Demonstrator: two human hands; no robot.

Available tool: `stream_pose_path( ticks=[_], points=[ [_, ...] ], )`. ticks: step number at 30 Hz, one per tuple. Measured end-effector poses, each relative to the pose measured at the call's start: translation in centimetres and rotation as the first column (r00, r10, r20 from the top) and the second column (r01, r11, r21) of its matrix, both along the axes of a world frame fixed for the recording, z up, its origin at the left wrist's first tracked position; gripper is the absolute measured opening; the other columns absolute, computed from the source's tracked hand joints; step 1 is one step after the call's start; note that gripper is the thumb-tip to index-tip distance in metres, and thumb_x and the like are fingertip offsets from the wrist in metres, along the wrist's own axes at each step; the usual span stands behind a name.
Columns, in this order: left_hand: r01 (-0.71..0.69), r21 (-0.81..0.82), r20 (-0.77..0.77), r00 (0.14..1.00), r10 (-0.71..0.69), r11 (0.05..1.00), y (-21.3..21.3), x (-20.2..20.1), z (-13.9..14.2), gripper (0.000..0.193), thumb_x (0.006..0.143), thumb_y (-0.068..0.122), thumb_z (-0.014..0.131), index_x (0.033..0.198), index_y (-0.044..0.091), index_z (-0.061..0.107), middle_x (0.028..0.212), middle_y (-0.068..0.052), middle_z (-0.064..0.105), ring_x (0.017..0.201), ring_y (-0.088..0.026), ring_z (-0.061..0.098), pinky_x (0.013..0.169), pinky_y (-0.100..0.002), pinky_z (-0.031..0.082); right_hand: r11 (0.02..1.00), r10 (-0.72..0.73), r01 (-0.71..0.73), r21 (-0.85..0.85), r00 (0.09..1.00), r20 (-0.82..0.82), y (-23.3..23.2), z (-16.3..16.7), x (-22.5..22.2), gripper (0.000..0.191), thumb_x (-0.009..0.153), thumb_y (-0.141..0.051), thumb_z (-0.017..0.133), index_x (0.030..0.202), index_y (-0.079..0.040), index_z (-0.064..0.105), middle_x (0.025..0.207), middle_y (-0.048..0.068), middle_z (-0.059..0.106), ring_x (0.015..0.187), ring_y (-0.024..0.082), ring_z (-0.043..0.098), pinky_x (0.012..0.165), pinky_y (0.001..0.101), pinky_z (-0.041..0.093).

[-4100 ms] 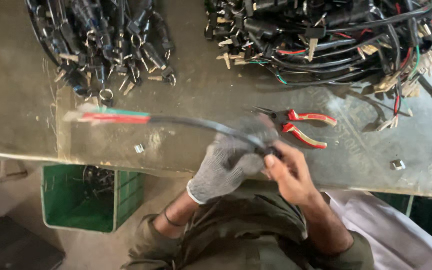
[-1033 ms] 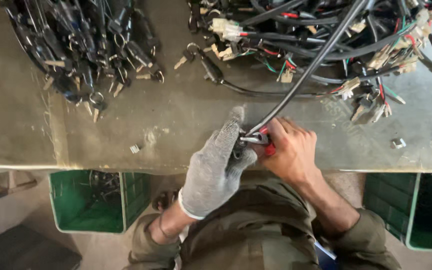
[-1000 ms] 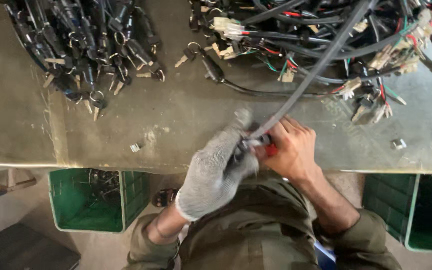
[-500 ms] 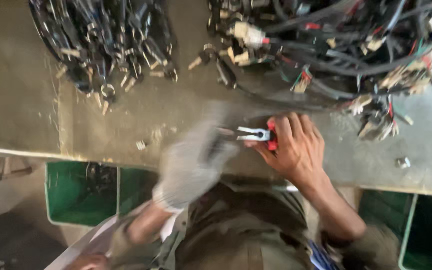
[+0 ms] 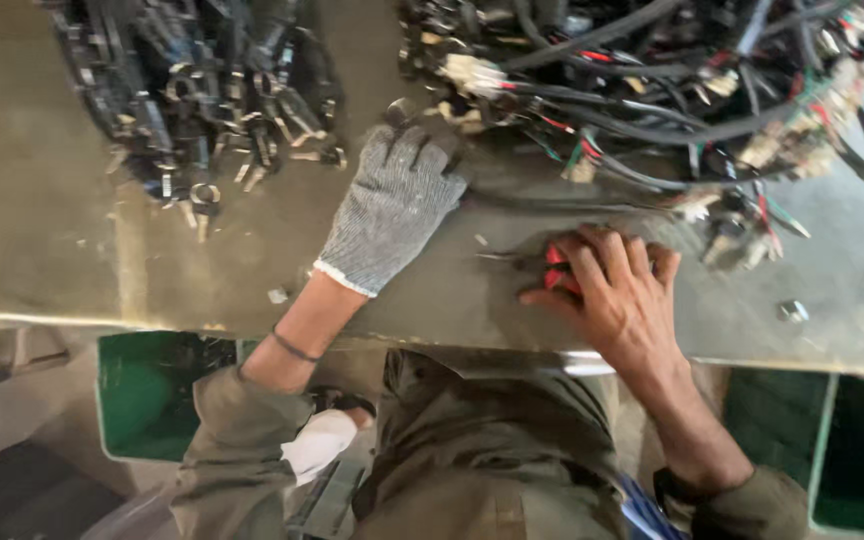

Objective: The person uses pliers to strip insulation and crimp connectors onto wires of ignition switch assemblies. They repeatedly pick up units from a pile, strip the wire ends, and crimp white plastic connectors, then place the finished units back on the table.

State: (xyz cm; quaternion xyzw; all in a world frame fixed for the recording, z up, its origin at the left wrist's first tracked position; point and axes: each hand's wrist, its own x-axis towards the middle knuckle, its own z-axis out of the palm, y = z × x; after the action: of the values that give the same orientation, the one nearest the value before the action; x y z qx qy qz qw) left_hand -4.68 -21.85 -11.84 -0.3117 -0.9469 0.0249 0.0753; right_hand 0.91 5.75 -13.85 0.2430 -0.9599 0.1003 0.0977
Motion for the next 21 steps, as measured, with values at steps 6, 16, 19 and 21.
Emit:
stream_pose_path(
  ticks=[6,16,19,21],
  points=[
    [-0.145,0.701,0.309,0.944,-0.115,0.698,0.5,4.7,3.4,0.019,0.094,0.02,0.067,0.108,0.008,0.063,0.115,-0.01,0.064,0.098,-0.029,0.065,0.079,-0.041,0.052,0.955,-0.046,0.081,-0.285,0.991,0.127,3.7,-2.8,1.1,0.063,0.077,-0.055,0.08,0.116,-0.008,0.063,0.112,0.01,0.062,0.104,0.031,0.055,0.095,0.0463,0.037],
    [-0.331,0.846,0.417,0.899,-0.133,0.418,3.2,8.8,4.4,0.071,0.087,0.004,0.077,0.149,0.005,0.042,0.112,-0.013,0.065,0.108,-0.029,0.063,0.094,-0.037,0.054,0.479,0.426,0.519,-0.708,0.568,0.705,1.5,-1.7,1.9,0.024,0.098,-0.025,0.07,0.102,-0.001,0.07,0.092,0.008,0.071,0.084,0.013,0.063,0.076,0.0293,0.051],
    [-0.484,0.827,0.544,0.817,-0.191,0.285,4.4,8.8,4.1,0.083,0.091,0.008,0.082,0.16,0.009,0.036,0.113,-0.007,0.07,0.1,-0.017,0.071,0.094,-0.031,0.058,0.659,0.277,0.346,-0.668,0.713,0.644,0.0,0.4,1.4,0.018,0.092,-0.014,0.063,0.106,-0.002,0.067,0.096,0.007,0.076,0.086,0.016,0.072,0.075,0.0298,0.056],
    [-0.597,0.757,0.645,0.749,-0.153,0.266,4.9,9.1,3.6,0.091,0.083,0.011,0.085,0.158,0.009,0.033,0.11,-0.005,0.073,0.097,-0.014,0.073,0.09,-0.031,0.058,0.773,0.083,0.331,-0.542,0.794,0.602,-1.0,1.7,1.3,0.024,0.089,-0.014,0.065,0.111,-0.006,0.067,0.096,0.008,0.077,0.081,0.021,0.075,0.071,0.0332,0.057]
  ],
)
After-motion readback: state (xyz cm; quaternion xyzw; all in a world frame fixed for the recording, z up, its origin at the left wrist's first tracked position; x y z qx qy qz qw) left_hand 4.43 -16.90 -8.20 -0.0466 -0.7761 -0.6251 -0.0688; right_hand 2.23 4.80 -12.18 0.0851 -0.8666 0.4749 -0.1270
